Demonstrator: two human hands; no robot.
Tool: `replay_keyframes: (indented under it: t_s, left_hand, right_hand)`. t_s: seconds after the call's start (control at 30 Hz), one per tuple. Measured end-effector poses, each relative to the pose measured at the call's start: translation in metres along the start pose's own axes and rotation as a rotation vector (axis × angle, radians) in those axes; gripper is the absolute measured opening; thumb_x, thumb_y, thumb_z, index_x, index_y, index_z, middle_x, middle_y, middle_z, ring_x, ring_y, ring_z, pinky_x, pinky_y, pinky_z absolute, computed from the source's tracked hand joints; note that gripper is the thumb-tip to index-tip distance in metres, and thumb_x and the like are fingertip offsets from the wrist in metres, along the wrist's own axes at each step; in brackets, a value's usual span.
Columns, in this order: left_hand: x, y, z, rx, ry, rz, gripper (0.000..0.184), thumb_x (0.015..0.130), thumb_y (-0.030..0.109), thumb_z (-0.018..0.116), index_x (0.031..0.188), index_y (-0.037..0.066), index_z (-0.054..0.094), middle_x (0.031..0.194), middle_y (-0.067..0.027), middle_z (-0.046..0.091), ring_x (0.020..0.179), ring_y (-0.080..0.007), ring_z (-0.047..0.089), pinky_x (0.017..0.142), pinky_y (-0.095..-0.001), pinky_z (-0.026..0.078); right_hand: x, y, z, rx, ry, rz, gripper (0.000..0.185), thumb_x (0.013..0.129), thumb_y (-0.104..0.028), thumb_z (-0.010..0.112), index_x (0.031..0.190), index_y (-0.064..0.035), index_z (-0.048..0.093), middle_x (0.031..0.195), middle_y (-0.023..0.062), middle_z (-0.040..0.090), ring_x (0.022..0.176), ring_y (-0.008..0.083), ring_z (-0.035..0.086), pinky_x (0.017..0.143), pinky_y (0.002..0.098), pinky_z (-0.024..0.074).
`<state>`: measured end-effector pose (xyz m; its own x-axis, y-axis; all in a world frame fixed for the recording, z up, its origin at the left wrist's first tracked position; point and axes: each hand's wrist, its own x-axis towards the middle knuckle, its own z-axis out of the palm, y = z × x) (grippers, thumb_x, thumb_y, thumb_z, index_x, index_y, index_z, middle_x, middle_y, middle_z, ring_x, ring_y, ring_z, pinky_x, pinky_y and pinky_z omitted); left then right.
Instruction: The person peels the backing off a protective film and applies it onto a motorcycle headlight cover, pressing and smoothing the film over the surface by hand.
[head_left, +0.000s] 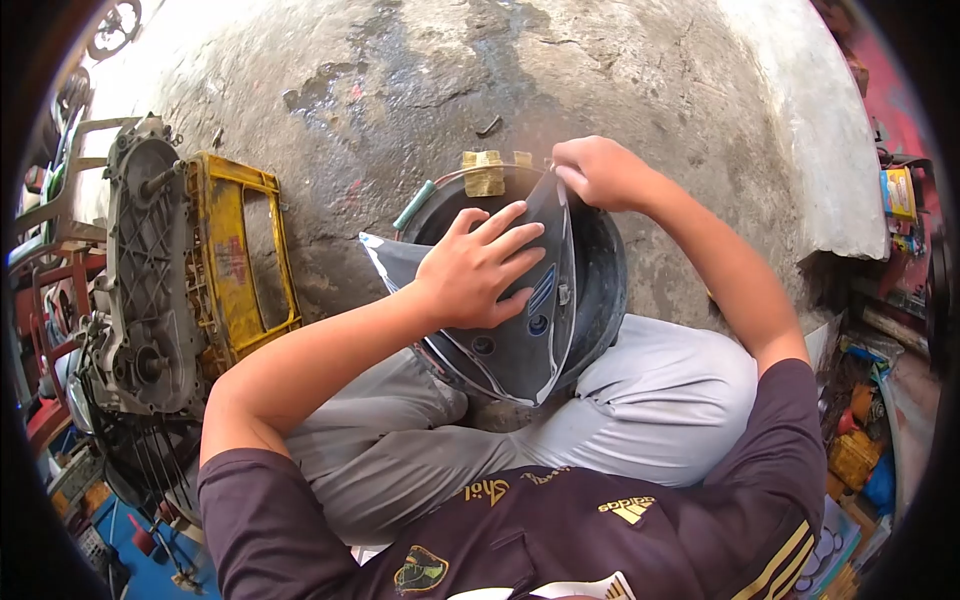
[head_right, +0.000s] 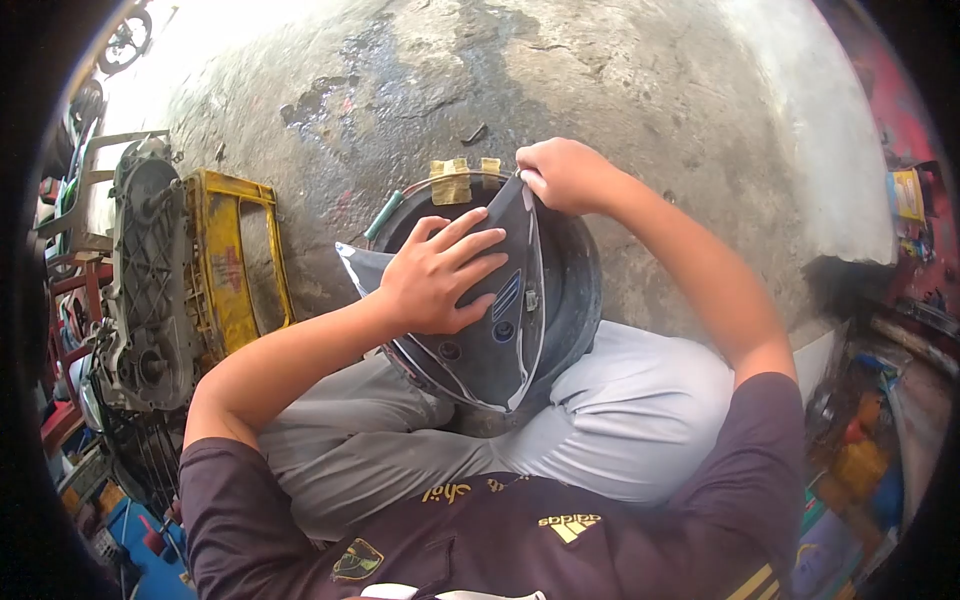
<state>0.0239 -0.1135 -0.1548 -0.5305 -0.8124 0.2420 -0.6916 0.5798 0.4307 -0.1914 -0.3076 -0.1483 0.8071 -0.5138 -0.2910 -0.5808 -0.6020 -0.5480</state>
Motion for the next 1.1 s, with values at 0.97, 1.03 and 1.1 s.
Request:
replay_keyframes:
  t_s: [0.97,1.03,1.1]
  left_hand:
    - [0.001,0.001,-0.002,0.017,-0.006,0.010,0.048,0.083,0.037,0.078,0.125,0.014,0.073,0.146,-0.0070,0.060,0.146,-0.0307,0.048,0.108,-0.0503,0.043]
    - [0.001,0.000,0.000,0.015,0.009,0.024,0.048,0.082,0.036,0.079,0.124,0.014,0.073,0.145,-0.0070,0.061,0.145,-0.0314,0.049,0.107,-0.0504,0.044]
    - [0.001,0.002,-0.001,0.018,0.004,0.026,0.048,0.082,0.035,0.079,0.124,0.014,0.073,0.145,-0.0071,0.061,0.145,-0.0314,0.049,0.106,-0.0503,0.044]
  right_hand:
    - [-0.004,-0.008,-0.012,-0.195,-0.019,-0.027,0.017,0.100,-0.019,0.058,0.102,-0.0037,0.066,0.103,0.0193,0.070,0.102,0.0436,0.067,0.085,0.0537,0.0521]
    - [0.004,-0.006,-0.007,-0.206,-0.007,-0.067,0.017,0.100,-0.019,0.058,0.102,-0.0038,0.066,0.101,0.0194,0.070,0.101,0.0438,0.067,0.085,0.0540,0.0521]
    - [0.005,-0.006,-0.008,-0.219,0.013,-0.108,0.017,0.100,-0.019,0.058,0.101,-0.0038,0.066,0.100,0.0195,0.070,0.100,0.0440,0.067,0.084,0.0543,0.0521]
